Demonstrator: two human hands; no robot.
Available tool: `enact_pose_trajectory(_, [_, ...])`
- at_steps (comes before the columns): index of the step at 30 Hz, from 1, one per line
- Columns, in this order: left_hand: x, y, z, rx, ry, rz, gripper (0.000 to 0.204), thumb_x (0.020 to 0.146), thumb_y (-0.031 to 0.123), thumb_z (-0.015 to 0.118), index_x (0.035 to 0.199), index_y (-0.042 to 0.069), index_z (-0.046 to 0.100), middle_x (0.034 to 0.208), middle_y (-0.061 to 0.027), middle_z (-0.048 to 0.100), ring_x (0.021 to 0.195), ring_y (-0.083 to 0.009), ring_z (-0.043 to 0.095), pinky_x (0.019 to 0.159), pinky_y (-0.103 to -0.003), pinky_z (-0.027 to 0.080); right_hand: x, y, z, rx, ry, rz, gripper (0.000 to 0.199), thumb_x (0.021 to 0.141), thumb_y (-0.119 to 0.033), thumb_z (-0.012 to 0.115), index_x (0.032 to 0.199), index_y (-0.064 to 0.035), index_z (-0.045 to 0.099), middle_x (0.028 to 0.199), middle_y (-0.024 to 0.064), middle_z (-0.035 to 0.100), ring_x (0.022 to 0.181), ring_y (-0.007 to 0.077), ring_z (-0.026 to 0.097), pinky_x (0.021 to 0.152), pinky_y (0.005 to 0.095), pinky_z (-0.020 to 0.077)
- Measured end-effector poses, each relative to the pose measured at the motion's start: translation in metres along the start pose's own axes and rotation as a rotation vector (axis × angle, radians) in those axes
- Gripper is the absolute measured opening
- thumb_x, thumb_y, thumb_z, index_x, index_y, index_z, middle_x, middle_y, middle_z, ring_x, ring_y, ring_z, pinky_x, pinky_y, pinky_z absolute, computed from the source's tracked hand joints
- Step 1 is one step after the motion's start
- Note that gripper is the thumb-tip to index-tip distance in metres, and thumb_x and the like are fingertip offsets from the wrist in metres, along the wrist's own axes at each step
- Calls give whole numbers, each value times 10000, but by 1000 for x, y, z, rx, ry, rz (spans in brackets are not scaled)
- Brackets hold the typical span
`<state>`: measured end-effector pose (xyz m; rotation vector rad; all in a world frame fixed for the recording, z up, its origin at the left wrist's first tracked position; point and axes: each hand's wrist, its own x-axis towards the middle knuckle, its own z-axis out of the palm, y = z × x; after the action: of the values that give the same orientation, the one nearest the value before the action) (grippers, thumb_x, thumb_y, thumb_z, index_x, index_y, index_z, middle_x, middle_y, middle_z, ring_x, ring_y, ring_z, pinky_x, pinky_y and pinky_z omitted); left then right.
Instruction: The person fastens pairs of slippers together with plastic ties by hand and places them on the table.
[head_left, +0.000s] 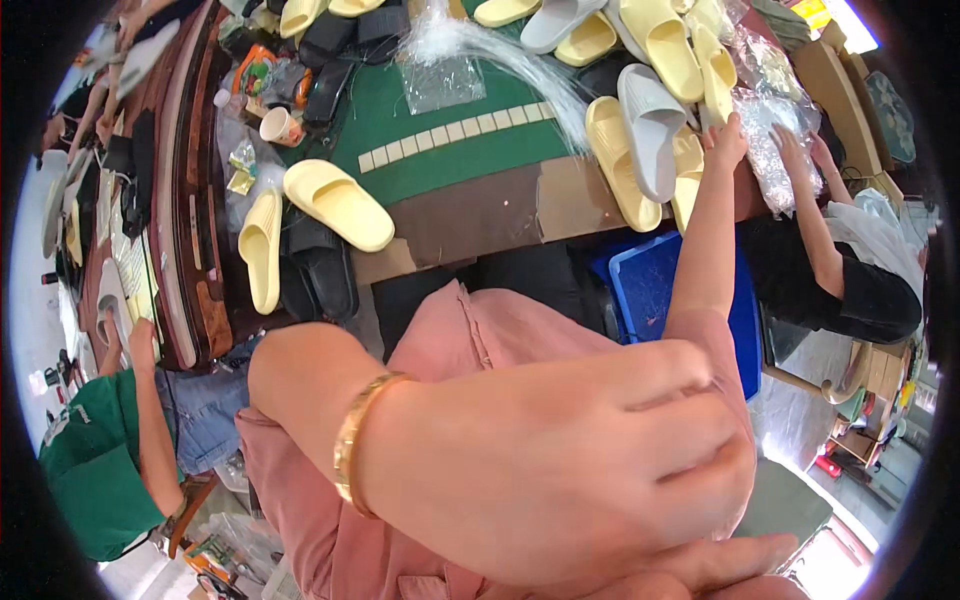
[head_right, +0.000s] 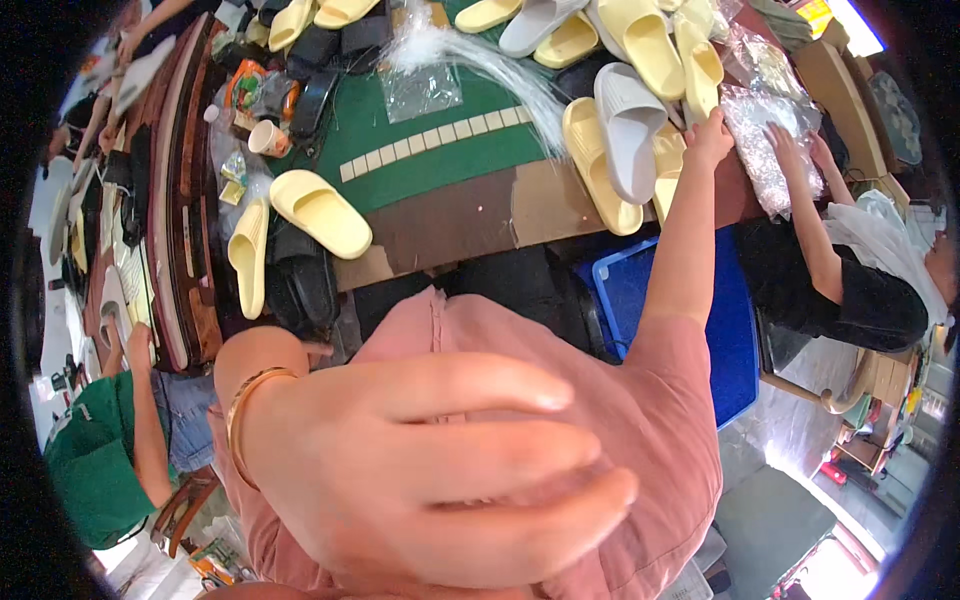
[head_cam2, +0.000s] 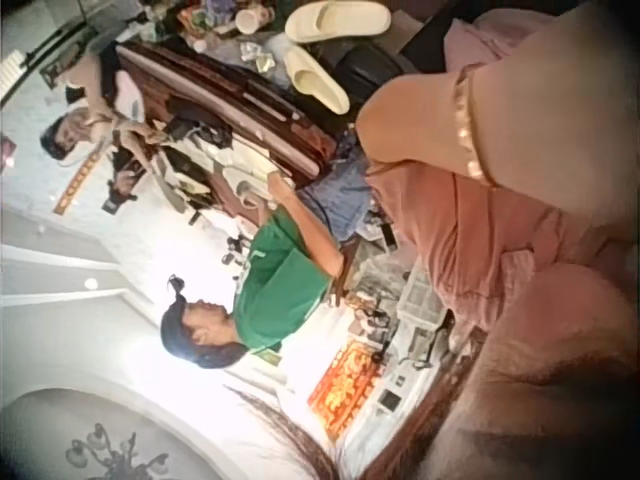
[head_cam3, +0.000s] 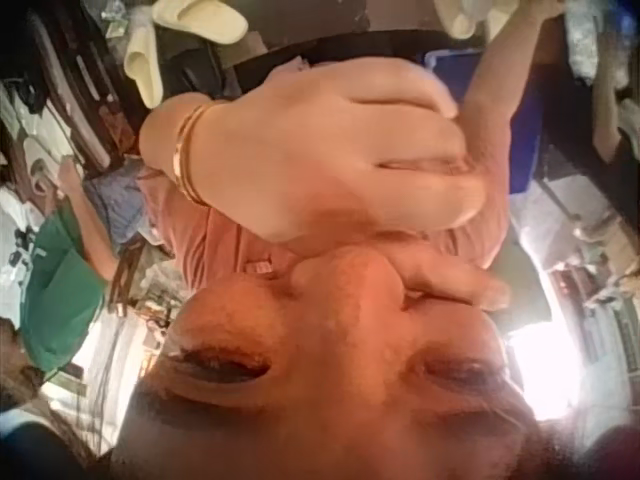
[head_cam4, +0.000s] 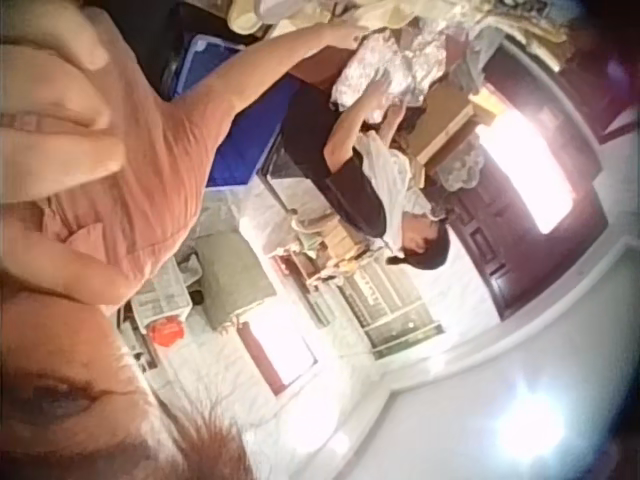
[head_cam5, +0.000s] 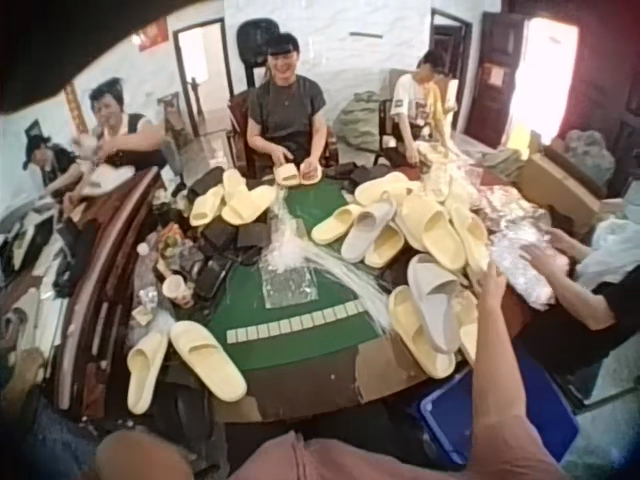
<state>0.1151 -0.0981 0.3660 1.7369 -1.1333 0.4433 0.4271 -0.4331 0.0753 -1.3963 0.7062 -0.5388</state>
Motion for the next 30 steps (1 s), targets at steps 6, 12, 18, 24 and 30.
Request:
enact_pose_trajectory(6, [-26, -2, -27, 10, -13, 70, 212, 730, 47, 604, 907, 147, 663, 943, -72, 632, 739, -181, 610, 652, -298, 466, 35, 9, 36, 500, -290, 308, 342, 834, -268, 610, 1051, -16, 532, 856, 137, 591, 629, 251, 586, 487, 315, 510])
enact_pose_trajectory(12, [-133, -134, -8, 356, 20, -665, 410, 821, 219, 578, 1190, 58, 500, 1037, -113, 579, 974, -278, 534, 840, -381, 416, 60, 8, 17, 623, -465, 343, 172, 859, -109, 522, 986, 6, 536, 886, 92, 609, 689, 208, 600, 503, 245, 490])
enact_pose_trajectory(18, [-275, -209, 27, 852, -331, -1169, 581, 762, 389, 614, 1227, 78, 458, 1175, -134, 512, 1107, -300, 463, 892, -426, 390, -35, -49, 14, 566, -677, 58, 224, 829, -95, 535, 1044, -32, 528, 953, 90, 597, 800, 213, 600, 669, 316, 504])
enact_pose_trajectory(24, [-327, -227, 39, 1058, -480, -1106, 587, 790, 473, 562, 1232, 98, 471, 1248, -126, 471, 1212, -287, 383, 1006, -495, 265, -91, -81, -20, 688, -883, -35, 339, 805, -111, 538, 1128, -27, 479, 1049, 99, 569, 919, 219, 587, 758, 341, 499])
enact_pose_trajectory(30, [-318, -224, 12, 1009, -704, -1186, 532, 817, 508, 512, 1142, 90, 562, 1059, -100, 600, 1013, -256, 543, 1014, -493, 248, -174, -89, -14, 510, -898, 99, 337, 790, -208, 580, 1089, -64, 528, 984, 34, 602, 771, 134, 616, 568, 235, 500])
